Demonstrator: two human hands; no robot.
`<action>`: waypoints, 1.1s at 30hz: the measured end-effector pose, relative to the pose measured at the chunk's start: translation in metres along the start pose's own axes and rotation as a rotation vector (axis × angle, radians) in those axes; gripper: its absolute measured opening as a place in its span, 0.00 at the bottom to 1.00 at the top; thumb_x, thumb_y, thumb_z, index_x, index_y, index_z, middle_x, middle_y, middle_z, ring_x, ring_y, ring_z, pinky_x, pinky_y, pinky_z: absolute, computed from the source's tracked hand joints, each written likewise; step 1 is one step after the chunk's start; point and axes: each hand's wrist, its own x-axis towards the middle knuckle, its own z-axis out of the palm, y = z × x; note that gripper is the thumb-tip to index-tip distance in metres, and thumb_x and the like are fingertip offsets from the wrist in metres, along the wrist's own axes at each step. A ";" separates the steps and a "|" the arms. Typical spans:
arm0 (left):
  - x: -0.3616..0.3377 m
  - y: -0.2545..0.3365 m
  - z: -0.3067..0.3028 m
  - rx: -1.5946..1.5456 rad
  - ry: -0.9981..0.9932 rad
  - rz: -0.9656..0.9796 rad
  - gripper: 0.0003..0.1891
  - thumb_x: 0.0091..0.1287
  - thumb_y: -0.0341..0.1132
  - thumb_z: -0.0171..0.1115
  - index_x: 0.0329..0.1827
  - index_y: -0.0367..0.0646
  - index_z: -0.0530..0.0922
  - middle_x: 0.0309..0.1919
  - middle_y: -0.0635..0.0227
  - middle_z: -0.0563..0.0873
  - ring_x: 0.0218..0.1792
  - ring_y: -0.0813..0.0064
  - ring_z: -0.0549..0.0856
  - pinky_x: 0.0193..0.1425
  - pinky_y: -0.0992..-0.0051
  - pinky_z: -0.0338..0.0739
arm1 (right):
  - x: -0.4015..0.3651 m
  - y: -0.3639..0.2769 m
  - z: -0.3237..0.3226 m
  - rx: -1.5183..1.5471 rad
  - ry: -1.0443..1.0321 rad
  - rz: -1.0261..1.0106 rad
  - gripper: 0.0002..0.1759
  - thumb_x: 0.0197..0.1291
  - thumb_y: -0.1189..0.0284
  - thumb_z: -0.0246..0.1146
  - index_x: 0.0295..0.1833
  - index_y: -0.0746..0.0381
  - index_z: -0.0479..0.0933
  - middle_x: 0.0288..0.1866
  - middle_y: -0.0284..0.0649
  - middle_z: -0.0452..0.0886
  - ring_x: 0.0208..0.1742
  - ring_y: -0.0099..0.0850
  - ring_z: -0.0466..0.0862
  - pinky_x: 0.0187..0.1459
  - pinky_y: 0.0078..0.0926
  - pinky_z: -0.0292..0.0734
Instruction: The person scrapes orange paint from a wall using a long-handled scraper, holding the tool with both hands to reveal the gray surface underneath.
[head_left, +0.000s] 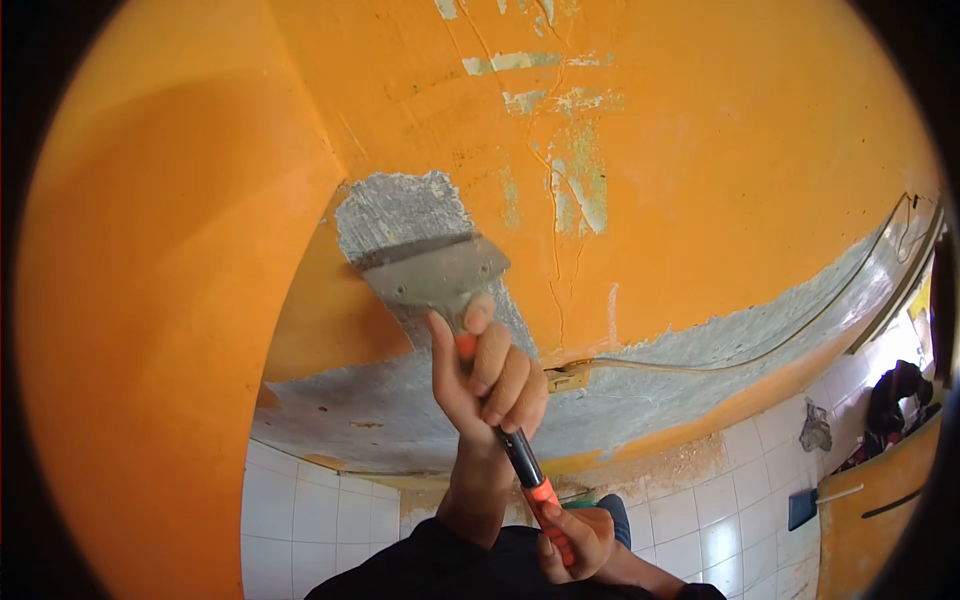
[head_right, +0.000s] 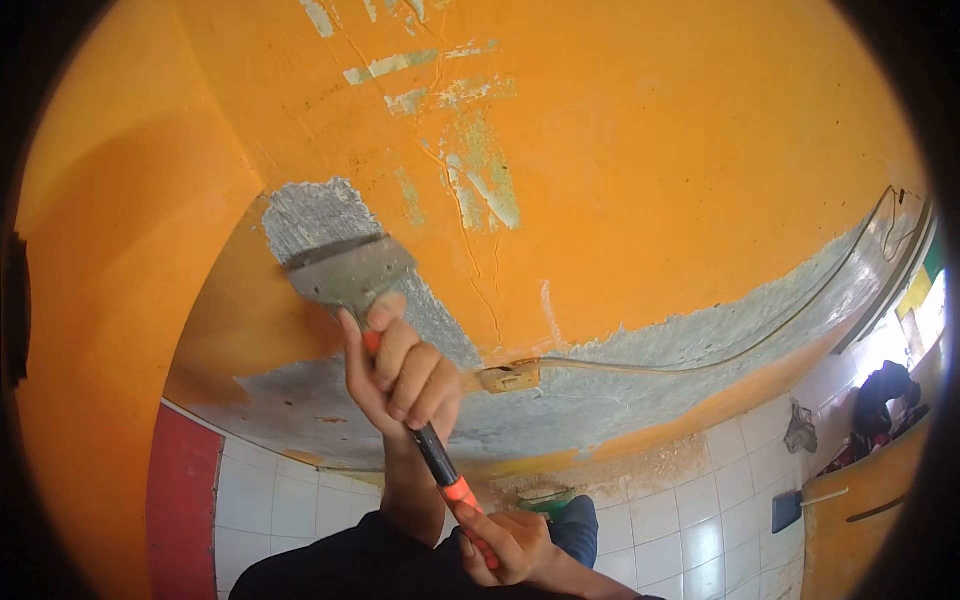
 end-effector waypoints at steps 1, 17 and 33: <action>0.003 0.001 0.003 0.010 0.002 0.006 0.24 0.77 0.55 0.33 0.46 0.41 0.67 0.15 0.76 0.63 0.08 0.86 0.63 0.08 0.83 0.61 | 0.003 0.001 0.000 0.002 0.012 -0.018 0.28 0.53 0.81 0.57 0.62 0.77 0.65 0.17 0.35 0.71 0.11 0.28 0.70 0.14 0.25 0.64; -0.005 -0.001 -0.002 0.065 0.050 0.001 0.24 0.77 0.55 0.33 0.46 0.42 0.67 0.15 0.77 0.63 0.08 0.86 0.64 0.08 0.84 0.62 | 0.000 0.005 0.001 0.020 0.031 -0.057 0.30 0.51 0.82 0.58 0.62 0.78 0.64 0.17 0.36 0.71 0.11 0.28 0.71 0.14 0.24 0.65; 0.005 0.000 0.009 0.079 0.023 -0.005 0.23 0.78 0.55 0.33 0.45 0.43 0.66 0.15 0.77 0.63 0.08 0.86 0.64 0.07 0.84 0.60 | 0.016 -0.006 -0.007 -0.102 0.061 -0.120 0.25 0.58 0.79 0.55 0.61 0.79 0.67 0.25 0.40 0.79 0.18 0.30 0.76 0.20 0.25 0.71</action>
